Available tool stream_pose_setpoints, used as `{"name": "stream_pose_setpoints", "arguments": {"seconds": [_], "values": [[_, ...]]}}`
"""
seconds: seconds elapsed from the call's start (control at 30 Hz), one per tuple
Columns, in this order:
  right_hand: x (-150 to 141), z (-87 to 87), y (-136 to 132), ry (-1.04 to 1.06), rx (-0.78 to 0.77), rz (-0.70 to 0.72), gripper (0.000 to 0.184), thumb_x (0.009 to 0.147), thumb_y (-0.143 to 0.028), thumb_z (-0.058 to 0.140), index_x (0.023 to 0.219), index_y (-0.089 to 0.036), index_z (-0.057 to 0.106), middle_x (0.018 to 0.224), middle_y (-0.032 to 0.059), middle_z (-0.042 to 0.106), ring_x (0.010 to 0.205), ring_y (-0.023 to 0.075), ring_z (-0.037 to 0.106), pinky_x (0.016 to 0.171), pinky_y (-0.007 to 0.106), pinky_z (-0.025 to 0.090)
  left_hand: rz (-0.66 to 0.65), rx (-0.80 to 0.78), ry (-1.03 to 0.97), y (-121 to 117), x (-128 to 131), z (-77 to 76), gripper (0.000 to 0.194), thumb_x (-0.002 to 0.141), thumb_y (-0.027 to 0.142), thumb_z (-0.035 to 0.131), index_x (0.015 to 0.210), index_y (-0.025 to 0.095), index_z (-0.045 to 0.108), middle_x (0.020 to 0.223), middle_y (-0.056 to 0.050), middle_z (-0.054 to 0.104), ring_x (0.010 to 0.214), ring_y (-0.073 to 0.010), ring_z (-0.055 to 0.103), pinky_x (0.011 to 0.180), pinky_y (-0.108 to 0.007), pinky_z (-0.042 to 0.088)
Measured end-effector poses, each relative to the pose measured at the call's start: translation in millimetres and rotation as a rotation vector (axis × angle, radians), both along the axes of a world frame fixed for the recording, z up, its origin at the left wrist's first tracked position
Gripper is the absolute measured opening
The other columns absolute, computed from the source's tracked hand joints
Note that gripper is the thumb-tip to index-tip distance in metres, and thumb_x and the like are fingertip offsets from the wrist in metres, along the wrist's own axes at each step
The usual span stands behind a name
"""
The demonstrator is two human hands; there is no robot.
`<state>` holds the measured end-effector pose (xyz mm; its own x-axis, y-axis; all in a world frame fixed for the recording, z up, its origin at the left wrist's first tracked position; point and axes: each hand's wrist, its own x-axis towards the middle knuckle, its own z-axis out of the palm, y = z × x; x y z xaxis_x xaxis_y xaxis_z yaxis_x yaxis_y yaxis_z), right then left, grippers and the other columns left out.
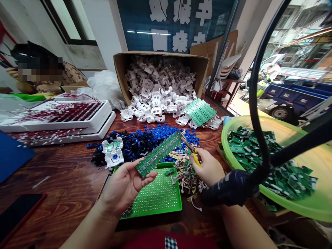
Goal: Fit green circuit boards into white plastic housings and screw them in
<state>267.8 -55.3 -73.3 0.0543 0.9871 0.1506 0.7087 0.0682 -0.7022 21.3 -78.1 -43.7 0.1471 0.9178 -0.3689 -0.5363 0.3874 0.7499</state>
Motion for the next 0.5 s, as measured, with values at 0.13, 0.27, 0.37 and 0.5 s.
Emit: {"name": "stream_pose_setpoints", "arguments": {"seconds": [0.13, 0.27, 0.37, 0.5], "values": [[2.7, 2.2, -0.8, 0.181, -0.077, 0.11, 0.038, 0.077, -0.053, 0.046, 0.09, -0.018, 0.055, 0.081, 0.0071, 0.055, 0.078, 0.0204, 0.052, 0.071, 0.031, 0.041, 0.007, -0.008, -0.042, 2.1, -3.1, -0.1, 0.019, 0.078, 0.013, 0.044, 0.083, 0.01, 0.062, 0.084, -0.011, 0.07, 0.066, -0.0222, 0.068, 0.063, -0.034, 0.057], [12.4, 11.9, -4.7, 0.387, -0.262, 0.31, 0.049, 0.075, -0.063, 0.038, 0.081, -0.017, 0.054, 0.063, 0.0034, 0.053, 0.054, 0.0142, 0.051, 0.052, 0.027, 0.044, 0.035, -0.033, -0.143, 5.1, -3.9, 0.9, 0.019, 0.077, 0.011, 0.042, 0.079, 0.01, 0.062, 0.083, -0.01, 0.07, 0.064, -0.019, 0.066, 0.058, -0.031, 0.056], [25.3, 19.5, -7.6, 0.447, -0.316, 0.335, 0.056, 0.078, -0.064, 0.028, 0.085, -0.016, 0.056, 0.061, 0.0039, 0.054, 0.052, 0.014, 0.053, 0.05, 0.027, 0.046, 0.051, -0.08, -0.187, 6.6, -2.2, 1.2, 0.018, 0.075, 0.01, 0.043, 0.076, 0.01, 0.06, 0.084, -0.009, 0.07, 0.063, -0.018, 0.066, 0.057, -0.03, 0.056], [41.5, 15.2, -10.6, 0.387, -0.249, 0.218, 0.047, 0.073, -0.061, 0.043, 0.082, -0.018, 0.058, 0.065, 0.005, 0.057, 0.058, 0.0166, 0.055, 0.053, 0.029, 0.047, 0.023, -0.094, -0.172, 9.7, 0.9, -1.5, 0.016, 0.075, 0.011, 0.043, 0.075, 0.012, 0.059, 0.079, -0.009, 0.07, 0.059, -0.0186, 0.065, 0.057, -0.031, 0.056]]}}
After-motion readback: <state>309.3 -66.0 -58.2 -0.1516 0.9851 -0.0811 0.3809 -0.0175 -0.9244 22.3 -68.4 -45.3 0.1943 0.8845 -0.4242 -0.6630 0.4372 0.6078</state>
